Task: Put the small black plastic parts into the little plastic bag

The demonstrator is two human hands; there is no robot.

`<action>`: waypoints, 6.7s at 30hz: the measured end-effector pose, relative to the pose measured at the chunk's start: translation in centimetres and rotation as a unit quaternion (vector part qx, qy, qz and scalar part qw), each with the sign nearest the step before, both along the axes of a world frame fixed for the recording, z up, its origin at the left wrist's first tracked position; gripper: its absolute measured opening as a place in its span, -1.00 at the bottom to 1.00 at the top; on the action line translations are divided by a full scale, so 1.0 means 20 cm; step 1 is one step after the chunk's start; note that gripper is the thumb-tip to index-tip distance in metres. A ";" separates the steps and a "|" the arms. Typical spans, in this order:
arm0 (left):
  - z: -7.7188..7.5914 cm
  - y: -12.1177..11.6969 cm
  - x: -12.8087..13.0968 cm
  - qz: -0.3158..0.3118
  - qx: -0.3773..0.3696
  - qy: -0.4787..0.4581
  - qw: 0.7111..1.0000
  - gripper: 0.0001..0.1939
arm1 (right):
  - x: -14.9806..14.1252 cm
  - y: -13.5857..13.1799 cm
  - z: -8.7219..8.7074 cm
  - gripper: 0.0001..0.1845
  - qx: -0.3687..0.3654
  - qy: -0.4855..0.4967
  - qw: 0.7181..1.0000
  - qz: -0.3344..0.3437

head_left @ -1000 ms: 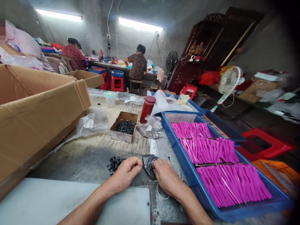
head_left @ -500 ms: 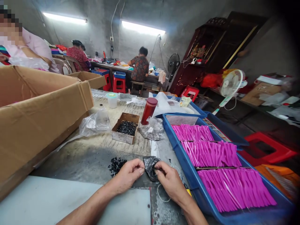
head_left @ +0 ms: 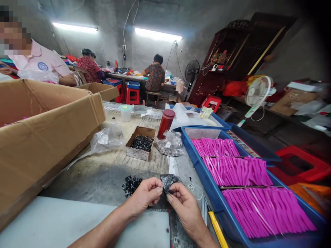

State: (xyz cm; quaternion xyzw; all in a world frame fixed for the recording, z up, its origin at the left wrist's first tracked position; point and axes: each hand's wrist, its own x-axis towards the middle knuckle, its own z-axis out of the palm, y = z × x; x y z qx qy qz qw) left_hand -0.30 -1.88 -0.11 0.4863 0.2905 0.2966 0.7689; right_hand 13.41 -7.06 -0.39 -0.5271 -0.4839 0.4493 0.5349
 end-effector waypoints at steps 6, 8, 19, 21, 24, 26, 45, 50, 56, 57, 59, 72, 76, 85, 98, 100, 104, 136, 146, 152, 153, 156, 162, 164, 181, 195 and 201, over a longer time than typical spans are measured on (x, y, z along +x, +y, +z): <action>-0.01 0.00 -0.01 -0.015 -0.037 -0.031 0.999 -0.76 | -0.03 0.00 0.02 -0.88 -0.012 0.067 0.998 -0.013; -0.01 -0.01 -0.01 -0.019 -0.045 -0.039 0.998 -0.76 | -0.03 0.01 0.02 -0.88 -0.012 0.073 0.997 -0.012; -0.02 0.00 -0.01 -0.032 -0.056 -0.033 0.997 -0.75 | -0.04 0.01 0.04 -0.88 -0.019 0.093 0.995 -0.011; -0.01 0.00 -0.01 -0.033 -0.055 -0.028 0.998 -0.75 | -0.04 0.01 0.03 -0.88 -0.020 0.097 0.995 -0.009; -0.01 -0.01 0.00 -0.036 -0.054 -0.024 0.998 -0.73 | -0.04 0.00 0.03 -0.89 -0.019 0.101 0.995 -0.003; -0.01 -0.01 0.00 -0.034 -0.049 -0.022 0.998 -0.73 | -0.04 0.01 0.03 -0.88 -0.018 0.102 0.995 -0.002; -0.04 -0.01 0.00 -0.047 -0.031 -0.032 0.998 -0.73 | -0.04 0.00 0.02 -0.86 -0.022 0.109 0.994 0.004; -0.04 0.00 -0.01 -0.049 -0.027 -0.031 0.998 -0.75 | -0.04 0.00 0.02 -0.86 -0.018 0.121 0.992 0.009; -0.02 0.00 -0.01 -0.052 -0.027 -0.025 0.998 -0.74 | -0.04 0.00 0.01 -0.85 -0.016 0.129 0.991 0.012; -0.02 0.00 -0.01 -0.052 -0.026 -0.024 0.998 -0.74 | -0.04 0.00 0.01 -0.85 -0.017 0.131 0.991 0.014; -0.02 0.00 0.00 -0.051 -0.023 -0.024 0.998 -0.73 | -0.04 0.00 0.01 -0.84 -0.021 0.136 0.990 0.016; -0.02 0.00 0.00 -0.060 -0.010 -0.016 0.998 -0.73 | -0.04 0.00 0.02 -0.77 -0.035 0.145 0.989 0.015; -0.01 -0.01 -0.01 -0.054 0.064 0.015 0.996 -0.73 | -0.04 0.00 0.03 -0.77 -0.037 0.150 0.988 0.026; -0.01 -0.01 0.00 -0.069 0.087 0.033 0.993 -0.72 | -0.04 0.00 0.04 -0.73 -0.061 0.145 0.987 0.038; 0.00 -0.01 0.00 -0.067 0.105 0.049 0.991 -0.74 | -0.02 0.00 0.00 -0.77 -0.047 0.153 0.986 0.044; 0.00 -0.01 0.00 -0.064 0.100 0.046 0.992 -0.73 | -0.03 0.00 0.00 -0.77 -0.042 0.156 0.986 0.036; 0.02 0.00 -0.02 -0.032 0.078 0.050 0.995 -0.73 | -0.01 -0.01 0.00 -0.75 -0.032 0.146 0.989 0.010; 0.10 0.32 -0.26 -0.124 0.465 0.567 0.669 -0.87 | 0.11 -0.11 -0.08 -0.69 -0.064 0.046 0.995 -0.068; 0.09 0.26 -0.25 -0.104 0.475 0.544 0.684 -0.80 | 0.11 -0.11 -0.05 -0.72 -0.057 0.015 0.996 -0.068; 0.08 0.23 -0.28 -0.014 0.444 0.481 0.756 -0.83 | 0.14 -0.10 -0.04 -0.80 -0.021 -0.028 0.996 -0.083; 0.08 0.23 -0.28 0.003 0.435 0.472 0.767 -0.83 | 0.15 -0.10 -0.04 -0.81 -0.019 -0.045 0.996 -0.077; 0.08 0.23 -0.29 0.031 0.401 0.444 0.801 -0.86 | 0.19 -0.08 -0.04 -0.85 -0.017 -0.114 0.992 -0.059; 0.09 0.22 -0.26 0.035 0.368 0.423 0.827 -0.86 | 0.19 -0.01 0.03 -0.86 -0.003 -0.318 0.948 -0.006; 0.09 0.20 -0.24 0.017 0.370 0.421 0.828 -0.83 | 0.18 0.02 0.05 -0.84 0.007 -0.394 0.919 0.022; 0.09 0.07 -0.10 -0.014 0.422 0.369 0.828 -0.71 | 0.12 0.10 0.05 -0.76 -0.012 -0.650 0.746 0.142; 0.01 0.11 -0.11 0.023 0.287 0.311 0.906 -0.80 | 0.15 0.07 0.00 -0.79 0.033 -0.546 0.833 0.084; 0.02 0.08 -0.08 0.011 0.263 0.270 0.926 -0.80 | 0.15 0.06 -0.01 -0.83 0.047 -0.479 0.876 0.032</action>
